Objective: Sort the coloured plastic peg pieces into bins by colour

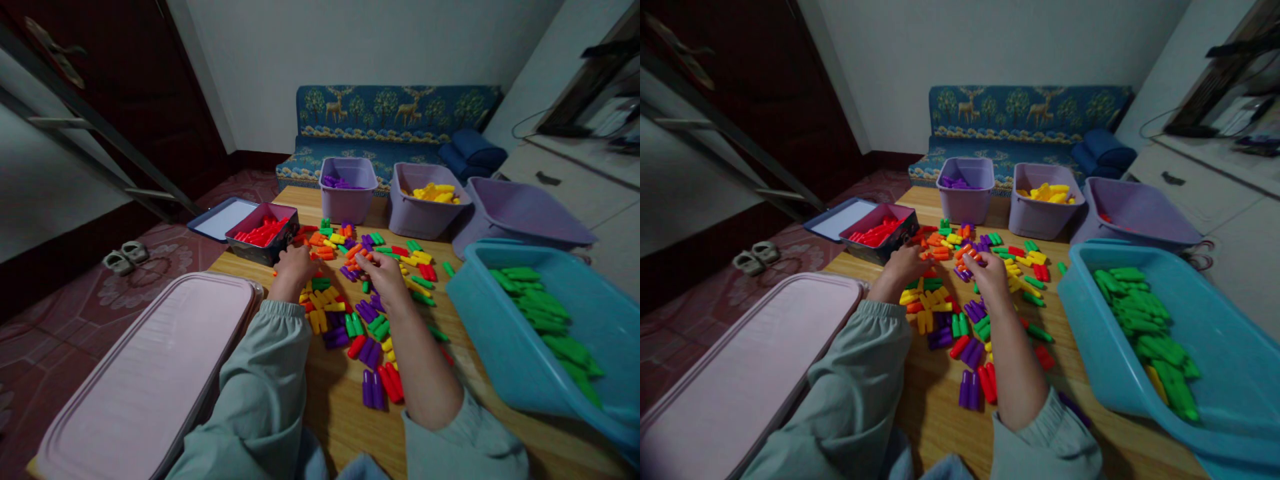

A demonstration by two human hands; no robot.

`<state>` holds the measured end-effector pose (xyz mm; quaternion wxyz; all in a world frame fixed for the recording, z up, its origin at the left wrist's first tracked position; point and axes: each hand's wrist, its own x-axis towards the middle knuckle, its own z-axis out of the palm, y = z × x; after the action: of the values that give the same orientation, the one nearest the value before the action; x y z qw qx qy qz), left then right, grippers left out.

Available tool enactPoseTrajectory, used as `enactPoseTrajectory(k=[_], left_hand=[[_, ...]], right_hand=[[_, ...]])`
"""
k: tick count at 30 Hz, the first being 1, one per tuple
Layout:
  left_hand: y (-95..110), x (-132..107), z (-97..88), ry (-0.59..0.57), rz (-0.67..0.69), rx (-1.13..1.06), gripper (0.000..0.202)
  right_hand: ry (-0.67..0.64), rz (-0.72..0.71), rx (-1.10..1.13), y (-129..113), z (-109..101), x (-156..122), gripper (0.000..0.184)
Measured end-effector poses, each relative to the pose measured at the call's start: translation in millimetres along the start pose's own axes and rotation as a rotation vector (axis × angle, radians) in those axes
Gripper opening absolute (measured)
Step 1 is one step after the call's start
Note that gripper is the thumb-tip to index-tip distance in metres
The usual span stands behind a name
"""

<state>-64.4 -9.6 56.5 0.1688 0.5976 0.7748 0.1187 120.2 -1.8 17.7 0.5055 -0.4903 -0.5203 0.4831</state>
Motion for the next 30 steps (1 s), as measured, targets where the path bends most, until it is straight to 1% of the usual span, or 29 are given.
enactPoseTrajectory(k=[3,5,7,10,13,15,17,20,22,24,26,28,29,30], left_hand=[[4.7,-3.0,3.0,-0.05,-0.06,0.086,0.05],[7.2,-3.7,6.1,-0.051,-0.023,0.1,0.048],[8.3,-1.6,12.1,-0.03,0.058,0.076,0.043],[9.4,5.7,25.8,-0.028,0.244,-0.03,0.036],[12.2,11.8,39.1,-0.057,0.414,-0.141,0.045],[14.8,13.1,45.5,-0.059,0.486,-0.186,0.049],[17.4,12.7,49.6,-0.053,0.551,-0.2,0.043],[20.4,10.8,52.4,-0.053,0.618,-0.183,0.028],[21.9,9.6,52.4,-0.06,0.618,-0.185,0.024],[23.4,8.6,50.8,-0.045,0.582,-0.216,0.028],[25.3,7.8,47.3,0.016,0.504,-0.274,0.032],[27.9,7.2,42.5,0.109,0.397,-0.365,0.031],[29.5,6.8,40.0,0.136,0.343,-0.436,0.029],[31.2,6.4,37.6,0.138,0.294,-0.534,0.027]], right_hand=[[0.016,0.007,0.007,1.3,-1.4,1.0,0.046],[0.02,0.019,0.016,1.9,-2.5,1.6,0.045],[0.02,0.034,0.015,1.7,-3.4,2.0,0.044],[0.023,0.045,0.013,0.3,-4.5,2.0,0.045],[0.026,0.056,0.0,-1.8,-6.7,2.1,0.045],[0.033,0.062,-0.013,-2.6,-9.2,2.6,0.044],[0.046,0.067,-0.022,-2.6,-11.9,3.5,0.043],[0.066,0.066,-0.008,-0.7,-14.9,4.9,0.042],[0.08,0.06,0.012,1.2,-15.7,5.7,0.042],[0.096,0.054,0.023,3.1,-15.8,6.4,0.04],[0.112,0.056,0.028,4.3,-15.7,7.0,0.039],[0.132,0.054,0.039,4.2,-15.5,7.5,0.039],[0.141,0.051,0.048,3.3,-15.2,7.4,0.04],[0.148,0.045,0.059,1.8,-14.8,7.0,0.04]])
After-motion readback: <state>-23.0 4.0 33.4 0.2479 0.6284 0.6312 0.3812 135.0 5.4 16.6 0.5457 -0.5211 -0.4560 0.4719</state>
